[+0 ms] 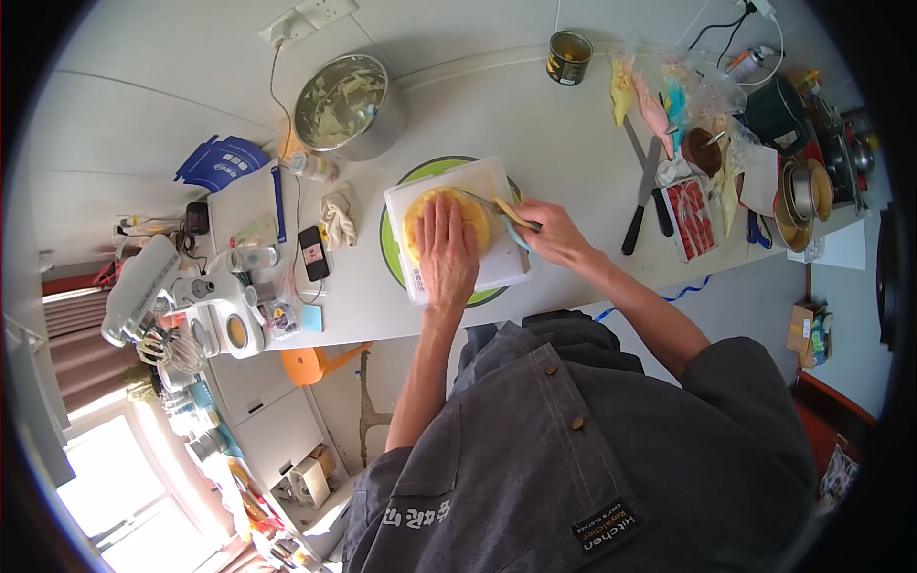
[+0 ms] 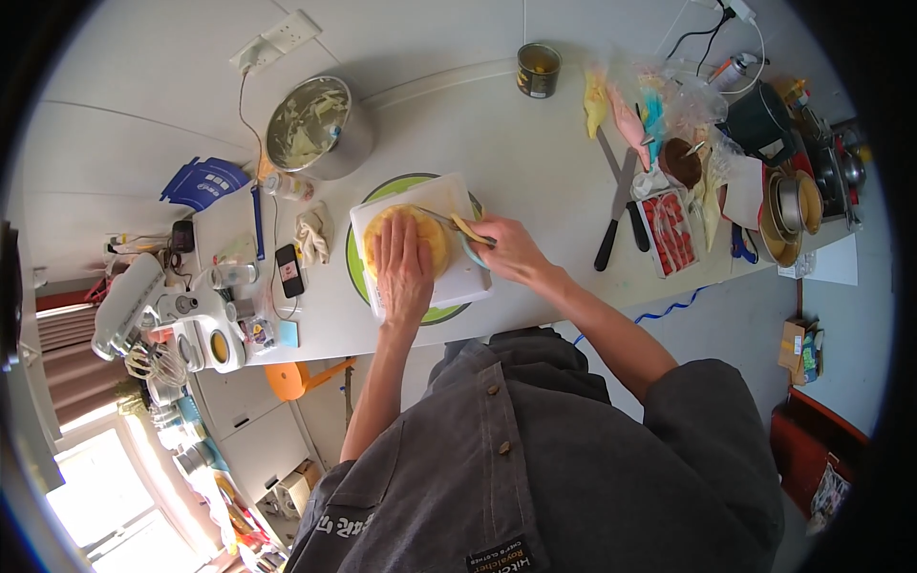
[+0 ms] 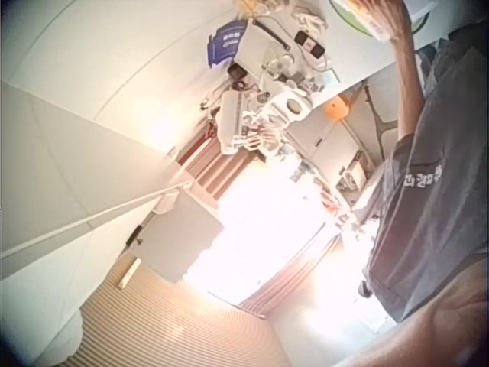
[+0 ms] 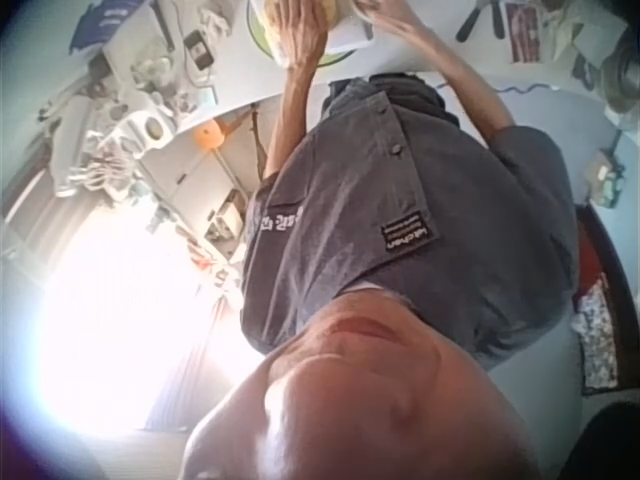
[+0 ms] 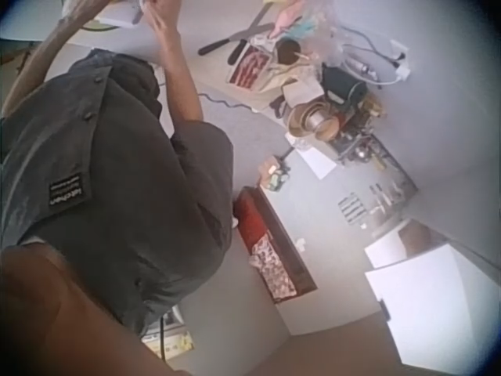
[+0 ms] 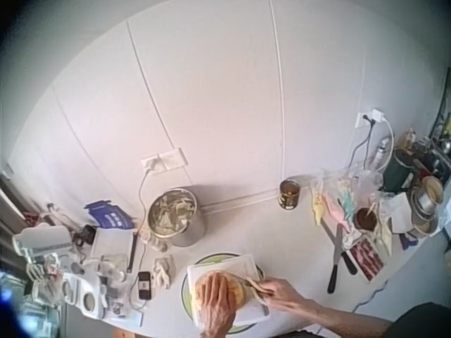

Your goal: The recorder retrieves cake bases from a refrigerator, brings them to a workstation, trims a cake base, and prepares frosting for decorating.

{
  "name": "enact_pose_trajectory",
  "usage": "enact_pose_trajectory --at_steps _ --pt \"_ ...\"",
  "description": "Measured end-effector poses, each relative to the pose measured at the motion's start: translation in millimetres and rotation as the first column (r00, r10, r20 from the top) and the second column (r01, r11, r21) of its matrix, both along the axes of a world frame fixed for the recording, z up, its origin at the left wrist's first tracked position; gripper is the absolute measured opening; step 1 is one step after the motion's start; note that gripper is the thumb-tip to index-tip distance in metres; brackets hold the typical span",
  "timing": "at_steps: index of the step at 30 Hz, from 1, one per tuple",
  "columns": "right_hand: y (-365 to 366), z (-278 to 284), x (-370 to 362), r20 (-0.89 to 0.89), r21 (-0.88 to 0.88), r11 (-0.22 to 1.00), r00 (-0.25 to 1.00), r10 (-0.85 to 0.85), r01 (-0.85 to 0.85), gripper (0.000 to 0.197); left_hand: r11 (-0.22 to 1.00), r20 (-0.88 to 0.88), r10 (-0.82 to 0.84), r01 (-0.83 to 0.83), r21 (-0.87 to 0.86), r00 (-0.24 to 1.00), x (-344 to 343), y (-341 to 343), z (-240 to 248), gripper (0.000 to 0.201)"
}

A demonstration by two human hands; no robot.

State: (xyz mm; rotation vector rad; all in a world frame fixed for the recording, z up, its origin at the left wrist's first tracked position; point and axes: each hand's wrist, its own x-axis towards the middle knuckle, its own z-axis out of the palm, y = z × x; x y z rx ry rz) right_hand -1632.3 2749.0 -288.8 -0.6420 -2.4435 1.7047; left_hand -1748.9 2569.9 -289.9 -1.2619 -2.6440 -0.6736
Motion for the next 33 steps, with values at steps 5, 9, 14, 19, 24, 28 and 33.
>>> enact_pose_trajectory --at_steps 5,9,14,19,24,28,33 --pt "5 5 5 0.009 0.067 0.997 0.999 0.045 -0.045 0.035 0.986 -0.013 -0.136 0.137 0.091 0.991 -11 -6 5 0.040" --pt "9 9 -13 0.020 0.122 0.988 0.995 0.097 -0.098 0.036 0.968 -0.002 -0.240 0.240 0.078 0.971 -22 -13 16 0.040" --pt "18 4 -18 0.019 0.096 0.990 0.995 0.101 -0.103 0.038 0.945 0.121 -0.324 0.314 0.096 0.938 -27 -20 24 0.043" --pt "25 4 -8 0.061 0.102 0.984 0.988 0.139 -0.145 0.040 0.999 0.000 0.035 -0.035 0.010 0.999 9 1 8 0.047" --pt "10 15 -25 -0.047 0.125 0.986 0.992 0.117 -0.111 0.040 1.000 -0.006 0.015 -0.015 -0.006 1.000 5 -1 4 0.048" --pt "20 1 -23 -0.015 0.069 0.990 0.992 0.123 -0.121 0.039 0.997 0.001 -0.074 0.074 0.023 0.997 -6 -12 5 0.049" --pt "26 5 -18 0.021 0.186 0.965 0.983 0.184 -0.185 0.037 0.972 0.039 -0.224 0.220 0.080 0.974 -18 -18 16 0.046"
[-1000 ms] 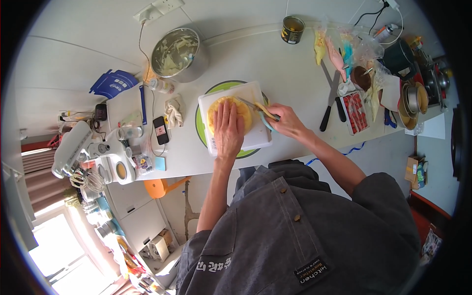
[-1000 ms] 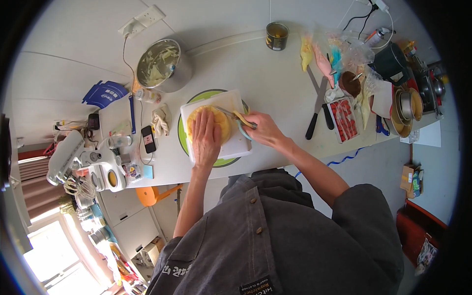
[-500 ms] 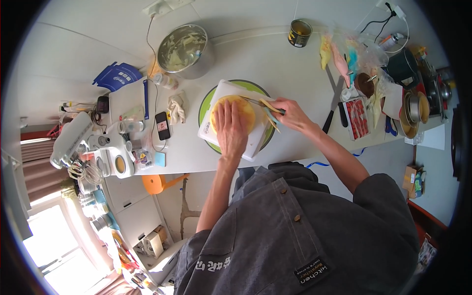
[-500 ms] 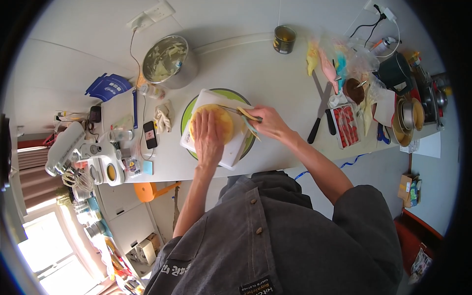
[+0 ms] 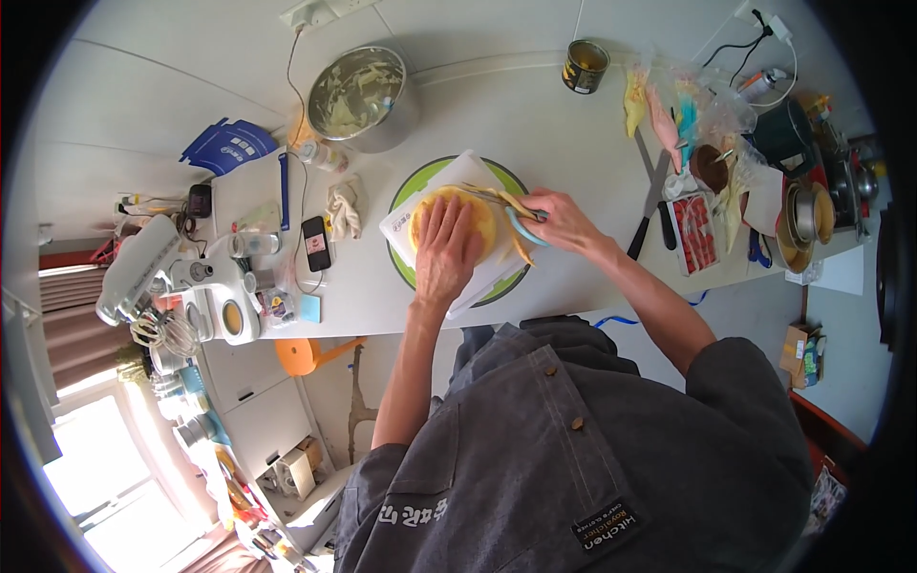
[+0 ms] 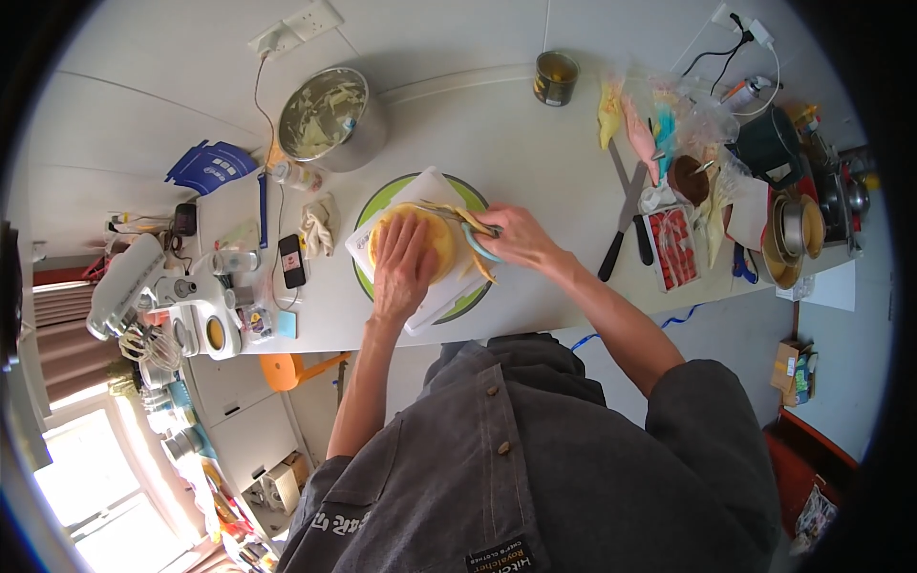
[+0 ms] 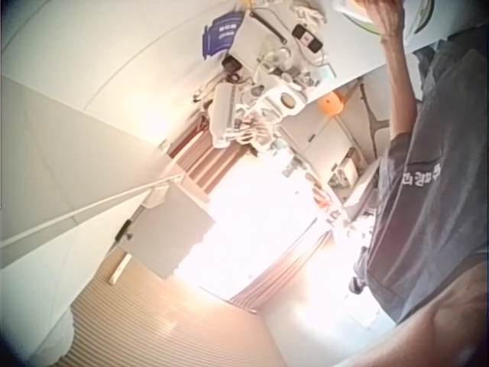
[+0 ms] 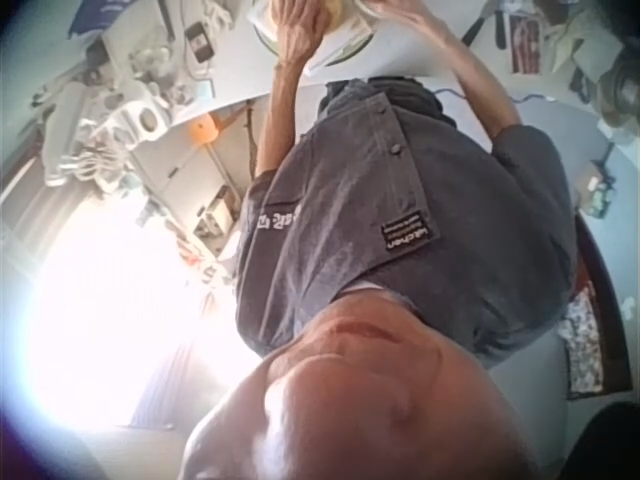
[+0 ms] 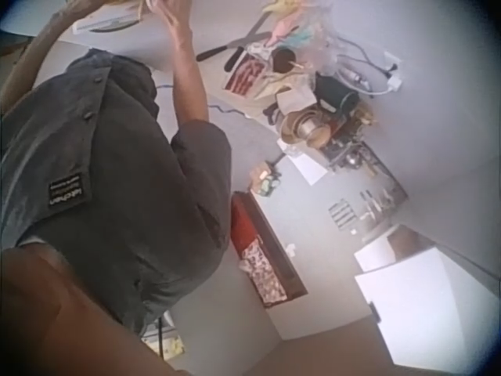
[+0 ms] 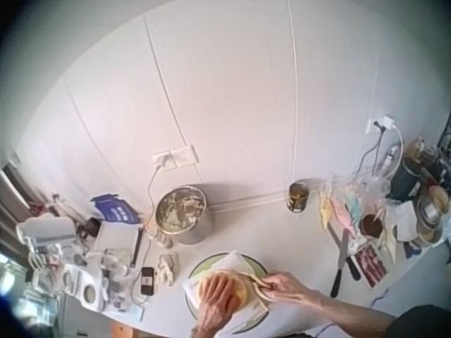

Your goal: The recorder retrieves cake bases from a refrigerator, brings them to a workstation, trims a cake base, and prepares frosting for decorating.

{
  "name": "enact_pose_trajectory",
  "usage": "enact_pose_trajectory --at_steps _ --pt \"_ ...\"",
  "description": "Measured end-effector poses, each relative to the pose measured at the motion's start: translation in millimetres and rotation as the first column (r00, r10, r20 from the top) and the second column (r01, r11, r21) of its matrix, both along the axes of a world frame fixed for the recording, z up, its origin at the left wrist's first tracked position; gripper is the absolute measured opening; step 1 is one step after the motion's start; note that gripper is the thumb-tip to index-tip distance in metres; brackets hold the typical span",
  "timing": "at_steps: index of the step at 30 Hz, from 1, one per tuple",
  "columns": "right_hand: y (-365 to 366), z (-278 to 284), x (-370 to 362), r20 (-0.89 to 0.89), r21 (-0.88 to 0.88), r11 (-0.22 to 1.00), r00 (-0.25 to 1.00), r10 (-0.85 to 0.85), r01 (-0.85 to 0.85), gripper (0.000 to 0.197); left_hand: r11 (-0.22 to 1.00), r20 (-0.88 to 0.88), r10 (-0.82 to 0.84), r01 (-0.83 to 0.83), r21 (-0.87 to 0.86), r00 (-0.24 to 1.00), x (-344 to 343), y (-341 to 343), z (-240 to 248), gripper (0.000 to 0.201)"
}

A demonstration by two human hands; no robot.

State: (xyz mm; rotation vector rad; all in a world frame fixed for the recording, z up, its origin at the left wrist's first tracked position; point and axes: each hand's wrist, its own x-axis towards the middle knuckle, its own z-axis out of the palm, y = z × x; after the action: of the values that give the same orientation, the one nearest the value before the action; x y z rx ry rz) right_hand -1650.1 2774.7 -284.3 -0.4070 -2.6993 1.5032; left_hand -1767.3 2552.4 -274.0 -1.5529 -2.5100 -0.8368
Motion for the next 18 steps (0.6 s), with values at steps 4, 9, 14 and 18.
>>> enact_pose_trajectory --at_steps 4,9,14,18 --pt "-11 7 -15 -0.040 -0.044 0.998 0.999 -0.035 0.033 0.038 0.997 0.037 -0.078 0.079 -0.012 0.996 -13 -7 3 0.045" --pt "-2 0 -14 0.018 -0.012 1.000 1.000 0.011 -0.010 0.041 0.990 0.056 -0.139 0.140 -0.021 0.989 -17 -9 7 0.044" --pt "-6 10 -14 -0.002 0.010 1.000 1.000 0.018 -0.018 0.041 0.985 -0.068 0.172 -0.173 -0.008 0.983 5 7 -5 0.043" --pt "-16 5 -28 -0.095 0.067 0.998 0.995 0.005 0.002 0.044 0.989 -0.084 0.149 -0.150 -0.012 0.985 -1 7 -4 0.042"
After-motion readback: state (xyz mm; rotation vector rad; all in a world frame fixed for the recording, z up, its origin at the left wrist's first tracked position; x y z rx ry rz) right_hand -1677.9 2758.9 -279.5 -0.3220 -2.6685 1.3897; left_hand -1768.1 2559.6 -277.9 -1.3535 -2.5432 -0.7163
